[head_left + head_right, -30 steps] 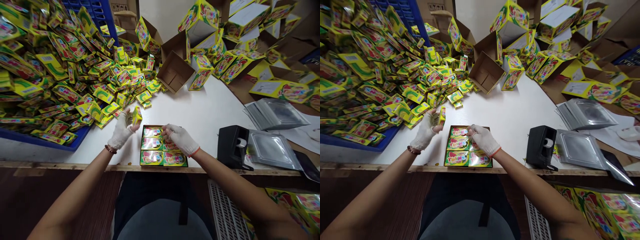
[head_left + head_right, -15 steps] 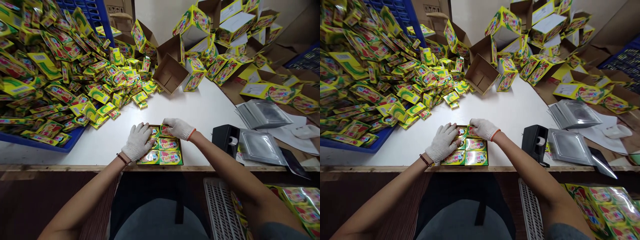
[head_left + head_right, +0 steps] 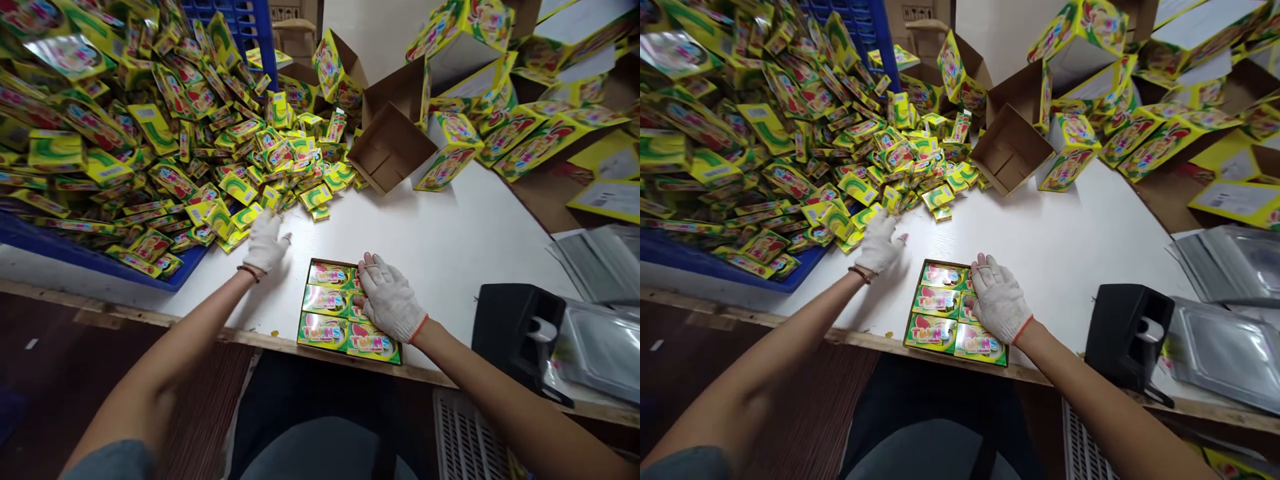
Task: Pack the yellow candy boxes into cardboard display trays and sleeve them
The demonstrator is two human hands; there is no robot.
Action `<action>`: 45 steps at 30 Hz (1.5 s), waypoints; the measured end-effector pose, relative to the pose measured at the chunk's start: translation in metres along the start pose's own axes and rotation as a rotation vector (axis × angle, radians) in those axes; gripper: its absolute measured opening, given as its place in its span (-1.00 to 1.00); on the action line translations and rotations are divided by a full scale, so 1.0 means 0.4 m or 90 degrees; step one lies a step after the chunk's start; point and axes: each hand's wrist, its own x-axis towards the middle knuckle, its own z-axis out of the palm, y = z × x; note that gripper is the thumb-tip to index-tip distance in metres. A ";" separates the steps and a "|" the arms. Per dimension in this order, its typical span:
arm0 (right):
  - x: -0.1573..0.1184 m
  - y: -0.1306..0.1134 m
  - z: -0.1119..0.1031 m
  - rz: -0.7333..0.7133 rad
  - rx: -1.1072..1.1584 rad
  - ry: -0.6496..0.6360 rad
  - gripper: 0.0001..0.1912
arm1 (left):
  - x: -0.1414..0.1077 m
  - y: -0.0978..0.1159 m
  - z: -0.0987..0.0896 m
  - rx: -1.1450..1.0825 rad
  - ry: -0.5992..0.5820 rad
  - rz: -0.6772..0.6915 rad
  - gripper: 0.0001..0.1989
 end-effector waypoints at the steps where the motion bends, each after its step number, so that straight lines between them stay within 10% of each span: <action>1: -0.004 0.002 0.001 -0.004 0.007 -0.003 -0.36 | 0.026 -0.034 -0.012 0.023 0.003 -0.033 -0.55; 8: -0.008 0.063 -0.088 -0.016 0.157 -0.003 -0.58 | 0.110 -0.172 -0.035 0.224 -0.151 -0.157 -0.60; 16: -0.051 -0.039 -0.108 0.014 -0.130 -0.155 -0.51 | 0.055 -0.150 -0.064 0.230 -0.213 -0.057 -0.58; 26: 0.007 -0.031 -0.156 0.028 -0.096 -0.288 -0.59 | 0.010 -0.156 -0.104 0.079 -0.141 -0.119 -0.60; 33: -0.009 -0.055 -0.143 0.123 -0.124 -0.249 -0.60 | -0.106 -0.115 -0.051 0.020 -0.092 -0.077 -0.58; 40: 0.044 -0.038 -0.169 0.128 -0.072 -0.327 -0.56 | -0.089 -0.023 0.030 -0.001 -0.179 0.217 -0.45; 45: 0.013 0.010 -0.151 0.130 0.035 -0.206 -0.60 | -0.061 -0.032 0.008 -0.218 -0.133 0.049 -0.87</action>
